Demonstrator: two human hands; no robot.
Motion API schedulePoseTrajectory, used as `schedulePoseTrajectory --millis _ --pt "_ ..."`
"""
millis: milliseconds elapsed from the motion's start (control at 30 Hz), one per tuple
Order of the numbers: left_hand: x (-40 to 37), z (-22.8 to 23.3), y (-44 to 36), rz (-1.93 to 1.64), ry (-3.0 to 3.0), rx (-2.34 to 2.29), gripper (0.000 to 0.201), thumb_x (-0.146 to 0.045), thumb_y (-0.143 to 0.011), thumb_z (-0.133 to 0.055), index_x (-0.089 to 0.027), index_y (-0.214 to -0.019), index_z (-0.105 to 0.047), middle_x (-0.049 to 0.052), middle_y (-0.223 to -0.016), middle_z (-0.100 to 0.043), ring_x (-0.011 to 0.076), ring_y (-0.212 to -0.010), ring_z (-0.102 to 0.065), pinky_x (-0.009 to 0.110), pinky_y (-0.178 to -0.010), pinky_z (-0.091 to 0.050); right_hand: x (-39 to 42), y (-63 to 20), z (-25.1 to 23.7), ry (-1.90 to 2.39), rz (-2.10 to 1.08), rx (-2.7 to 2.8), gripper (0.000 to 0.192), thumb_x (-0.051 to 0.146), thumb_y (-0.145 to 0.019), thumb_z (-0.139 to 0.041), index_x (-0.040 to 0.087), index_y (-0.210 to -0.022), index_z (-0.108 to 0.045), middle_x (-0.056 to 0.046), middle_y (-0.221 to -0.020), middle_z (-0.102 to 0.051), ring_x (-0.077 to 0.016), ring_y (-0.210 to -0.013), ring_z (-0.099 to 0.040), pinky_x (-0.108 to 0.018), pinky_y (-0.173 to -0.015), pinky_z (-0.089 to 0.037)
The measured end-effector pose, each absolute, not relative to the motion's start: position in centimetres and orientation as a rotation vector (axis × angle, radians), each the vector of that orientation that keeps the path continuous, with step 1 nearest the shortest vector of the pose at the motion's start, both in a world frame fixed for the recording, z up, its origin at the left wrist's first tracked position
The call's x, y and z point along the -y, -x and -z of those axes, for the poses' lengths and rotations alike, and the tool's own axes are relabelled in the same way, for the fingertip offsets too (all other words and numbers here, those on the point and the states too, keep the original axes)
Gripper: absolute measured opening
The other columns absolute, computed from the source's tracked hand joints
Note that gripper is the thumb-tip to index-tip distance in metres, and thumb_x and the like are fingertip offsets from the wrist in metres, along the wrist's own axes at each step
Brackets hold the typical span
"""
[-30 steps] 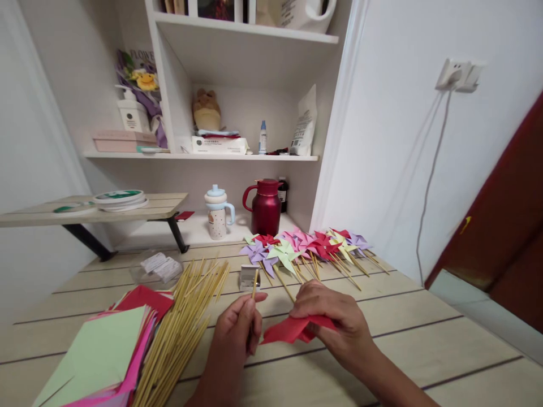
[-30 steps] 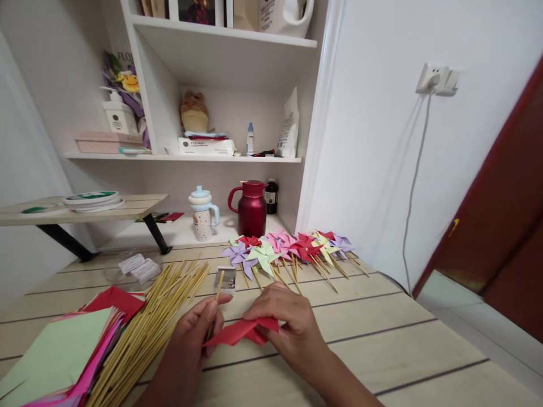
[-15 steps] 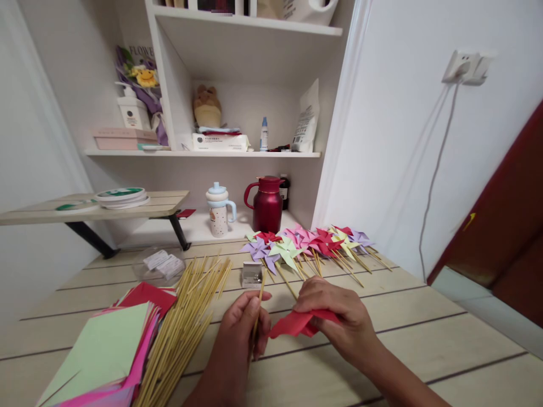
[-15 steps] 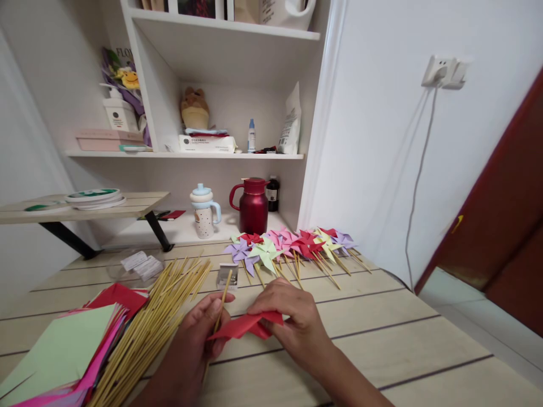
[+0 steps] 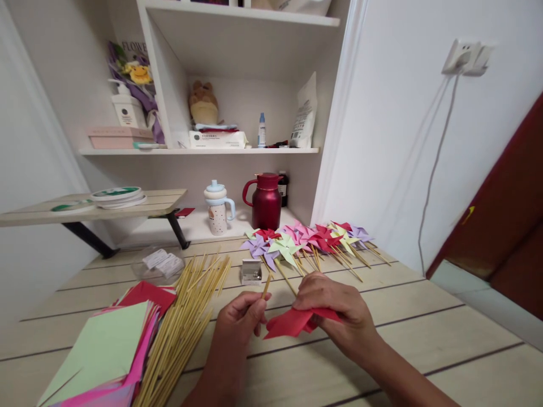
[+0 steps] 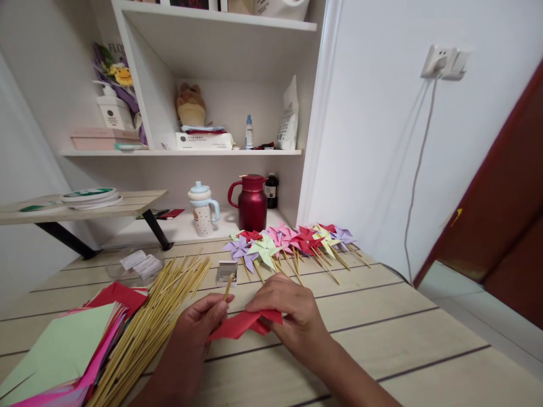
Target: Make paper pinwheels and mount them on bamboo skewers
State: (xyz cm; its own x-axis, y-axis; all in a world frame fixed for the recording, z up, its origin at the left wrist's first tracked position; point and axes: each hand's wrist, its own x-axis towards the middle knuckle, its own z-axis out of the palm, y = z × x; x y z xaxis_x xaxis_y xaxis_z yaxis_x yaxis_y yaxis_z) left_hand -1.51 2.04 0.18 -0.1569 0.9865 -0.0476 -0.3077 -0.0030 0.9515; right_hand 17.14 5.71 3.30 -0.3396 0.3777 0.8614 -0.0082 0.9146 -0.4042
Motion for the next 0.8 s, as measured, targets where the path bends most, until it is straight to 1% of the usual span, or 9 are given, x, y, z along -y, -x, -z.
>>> schedulePoseTrajectory --millis 133,200,300,467,567,667,800 --pt "-2.31 0.01 1.67 -1.499 -0.89 -1.173 0.026 -0.036 -0.064 -0.082 -0.015 -0.08 -0.076 0.004 -0.084 -0.067 0.0112 -0.067 -0.056 0.021 -0.061 -0.043 -5.74 -17.18 -3.35 0.266 -0.383 1.878 0.026 0.005 -0.081 -0.068 0.025 -0.097 -0.073 -0.001 -0.075 -0.073 -0.0157 -0.065 -0.065 -0.036 -0.072 -0.053" --pt "-2.32 0.02 1.71 -1.517 -0.922 -1.199 0.025 -0.036 -0.065 -0.081 -0.016 -0.079 -0.077 0.005 -0.089 -0.068 0.0128 -0.07 -0.058 0.023 -0.062 -0.046 -5.73 -17.17 -3.38 0.261 -0.383 1.878 0.027 0.004 -0.081 -0.067 0.025 -0.097 -0.073 -0.001 -0.077 -0.073 -0.0157 -0.067 -0.065 -0.037 -0.075 -0.052" --pt "-2.24 -0.05 1.77 -1.546 -1.034 -1.244 0.02 -0.035 -0.066 -0.08 -0.018 -0.076 -0.078 0.005 -0.088 -0.067 0.0145 -0.074 -0.06 0.023 -0.065 -0.048 -5.68 -17.09 -3.45 0.243 -0.377 1.871 0.025 0.005 -0.082 -0.066 0.023 -0.097 -0.073 -0.002 -0.078 -0.074 -0.0164 -0.068 -0.065 -0.039 -0.076 -0.051" --pt "-2.16 -0.22 1.84 -1.617 -1.231 -1.261 0.013 -0.032 -0.068 -0.078 -0.02 -0.073 -0.079 0.005 -0.088 -0.064 0.0171 -0.082 -0.062 0.024 -0.072 -0.05 -5.61 -16.96 -3.46 0.223 -0.354 1.847 0.024 0.004 -0.08 -0.069 0.021 -0.096 -0.073 -0.003 -0.077 -0.073 -0.0168 -0.068 -0.064 -0.038 -0.073 -0.05" --pt "-2.01 -0.28 1.74 -1.622 -1.299 -1.275 0.011 -0.032 -0.068 -0.078 -0.022 -0.073 -0.079 0.004 -0.088 -0.063 0.0169 -0.081 -0.063 0.023 -0.069 -0.051 -5.58 -16.95 -3.4 0.236 -0.354 1.848 0.024 0.004 -0.08 -0.07 0.021 -0.096 -0.073 -0.003 -0.077 -0.073 -0.0166 -0.068 -0.065 -0.038 -0.072 -0.05" --pt "-1.67 -0.26 1.61 -1.623 -1.33 -1.239 0.006 -0.028 -0.067 -0.078 -0.024 -0.072 -0.079 0.003 -0.088 -0.062 0.0157 -0.079 -0.063 0.021 -0.066 -0.051 -5.51 -16.86 -3.36 0.251 -0.349 1.836 0.024 0.003 -0.079 -0.07 0.022 -0.094 -0.073 -0.002 -0.077 -0.073 -0.0166 -0.068 -0.065 -0.037 -0.071 -0.05" --pt "-1.37 -0.1 1.53 -1.629 -1.374 -1.195 0.008 -0.022 -0.067 -0.076 -0.025 -0.073 -0.079 0.002 -0.087 -0.061 0.0134 -0.074 -0.062 0.019 -0.063 -0.049 -5.38 -16.69 -3.42 0.282 -0.363 1.804 0.025 0.001 -0.078 -0.068 0.021 -0.091 -0.071 -0.002 -0.074 -0.072 -0.0161 -0.065 -0.063 -0.037 -0.069 -0.05"
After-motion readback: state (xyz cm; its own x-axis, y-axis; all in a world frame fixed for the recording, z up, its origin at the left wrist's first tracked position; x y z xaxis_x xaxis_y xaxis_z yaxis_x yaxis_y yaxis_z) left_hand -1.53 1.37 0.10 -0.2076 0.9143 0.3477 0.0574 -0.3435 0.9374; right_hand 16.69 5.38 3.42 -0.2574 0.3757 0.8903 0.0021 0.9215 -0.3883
